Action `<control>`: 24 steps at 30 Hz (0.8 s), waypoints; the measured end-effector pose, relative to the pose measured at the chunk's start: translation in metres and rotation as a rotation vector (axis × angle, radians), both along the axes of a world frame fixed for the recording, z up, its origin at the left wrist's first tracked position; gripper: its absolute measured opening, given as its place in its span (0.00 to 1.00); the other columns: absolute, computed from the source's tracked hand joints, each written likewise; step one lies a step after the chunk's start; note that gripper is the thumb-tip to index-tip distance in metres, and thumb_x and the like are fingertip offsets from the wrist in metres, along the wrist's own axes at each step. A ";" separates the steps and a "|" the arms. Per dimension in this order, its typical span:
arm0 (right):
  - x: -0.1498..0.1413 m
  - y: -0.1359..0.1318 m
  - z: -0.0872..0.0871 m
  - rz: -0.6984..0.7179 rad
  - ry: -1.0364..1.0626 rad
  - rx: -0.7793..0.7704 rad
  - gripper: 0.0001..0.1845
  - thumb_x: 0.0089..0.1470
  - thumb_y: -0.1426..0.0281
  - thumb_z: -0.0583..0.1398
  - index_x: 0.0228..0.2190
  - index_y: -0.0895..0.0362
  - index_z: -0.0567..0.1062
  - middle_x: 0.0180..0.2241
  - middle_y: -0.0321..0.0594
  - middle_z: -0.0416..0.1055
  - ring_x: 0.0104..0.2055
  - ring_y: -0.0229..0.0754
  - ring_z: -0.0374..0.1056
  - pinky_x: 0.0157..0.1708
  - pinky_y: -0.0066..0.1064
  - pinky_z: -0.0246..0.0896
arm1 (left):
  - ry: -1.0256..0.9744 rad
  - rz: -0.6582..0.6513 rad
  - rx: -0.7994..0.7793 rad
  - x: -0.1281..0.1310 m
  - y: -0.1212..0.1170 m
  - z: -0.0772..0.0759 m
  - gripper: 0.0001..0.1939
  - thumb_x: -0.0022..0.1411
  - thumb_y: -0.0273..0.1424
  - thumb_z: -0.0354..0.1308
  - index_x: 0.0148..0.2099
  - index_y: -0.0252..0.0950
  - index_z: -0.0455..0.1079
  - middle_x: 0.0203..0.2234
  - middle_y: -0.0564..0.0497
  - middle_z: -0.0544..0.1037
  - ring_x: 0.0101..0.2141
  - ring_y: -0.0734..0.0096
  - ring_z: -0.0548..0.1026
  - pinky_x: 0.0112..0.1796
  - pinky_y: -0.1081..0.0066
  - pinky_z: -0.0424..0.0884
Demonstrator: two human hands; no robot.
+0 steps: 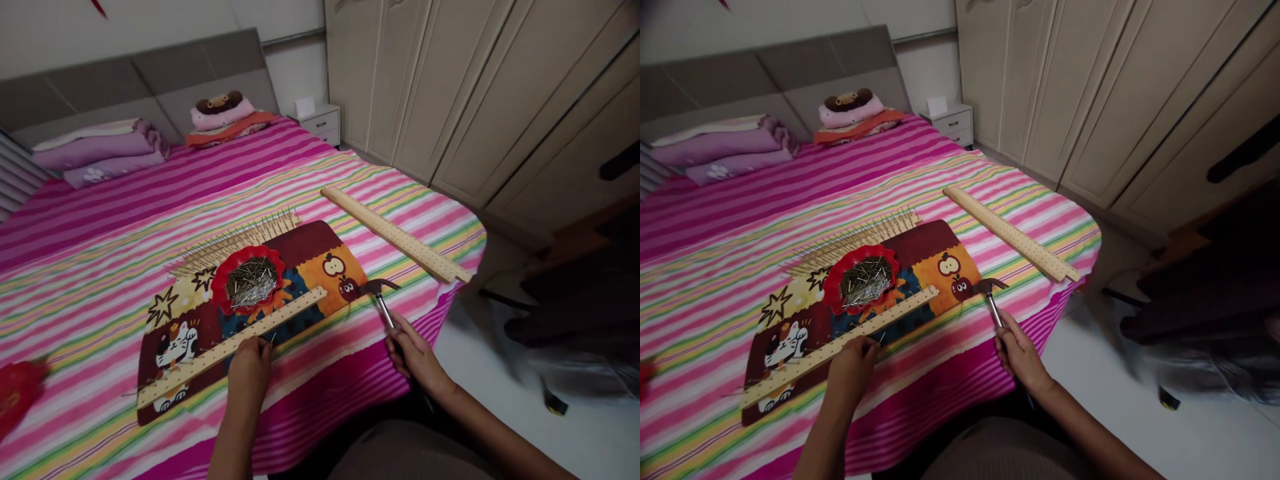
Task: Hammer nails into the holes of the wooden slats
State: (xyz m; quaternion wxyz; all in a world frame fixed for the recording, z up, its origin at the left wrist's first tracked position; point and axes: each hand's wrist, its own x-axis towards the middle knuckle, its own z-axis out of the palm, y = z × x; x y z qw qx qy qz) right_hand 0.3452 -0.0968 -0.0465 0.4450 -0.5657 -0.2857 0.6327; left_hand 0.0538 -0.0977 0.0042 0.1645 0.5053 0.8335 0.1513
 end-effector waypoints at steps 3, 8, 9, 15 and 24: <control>0.000 0.001 -0.001 0.005 -0.003 0.004 0.36 0.50 0.58 0.57 0.59 0.52 0.59 0.19 0.26 0.61 0.13 0.29 0.50 0.10 0.19 0.41 | -0.304 0.071 0.030 0.005 0.000 0.003 0.07 0.50 0.34 0.55 0.25 0.37 0.67 0.16 0.54 0.69 0.20 0.72 0.65 0.27 0.70 0.59; 0.001 0.001 -0.004 0.004 -0.006 0.011 0.36 0.51 0.58 0.56 0.60 0.53 0.58 0.19 0.26 0.61 0.13 0.29 0.49 0.10 0.20 0.42 | -0.976 0.220 0.111 0.029 0.004 0.008 0.23 0.36 0.42 0.65 0.35 0.35 0.68 0.14 0.59 0.67 0.17 0.77 0.62 0.22 0.74 0.58; 0.001 0.001 -0.004 0.006 -0.007 0.008 0.36 0.51 0.58 0.56 0.60 0.52 0.58 0.19 0.26 0.61 0.13 0.29 0.50 0.10 0.19 0.42 | -1.035 0.236 0.112 0.034 0.006 0.009 0.26 0.34 0.41 0.67 0.36 0.34 0.68 0.14 0.59 0.68 0.17 0.78 0.63 0.22 0.75 0.58; 0.002 0.002 -0.006 0.008 -0.004 -0.004 0.36 0.51 0.58 0.56 0.60 0.51 0.58 0.19 0.26 0.60 0.13 0.30 0.50 0.10 0.19 0.41 | -1.055 0.208 0.234 0.057 0.028 0.008 0.21 0.35 0.40 0.68 0.32 0.33 0.70 0.21 0.54 0.74 0.23 0.77 0.70 0.26 0.75 0.66; 0.003 0.002 -0.009 0.002 -0.015 -0.026 0.34 0.51 0.58 0.56 0.59 0.50 0.60 0.19 0.26 0.61 0.13 0.29 0.50 0.11 0.19 0.41 | -0.700 0.171 0.421 0.084 0.057 -0.017 0.14 0.49 0.42 0.58 0.35 0.37 0.74 0.26 0.52 0.76 0.25 0.73 0.71 0.28 0.71 0.69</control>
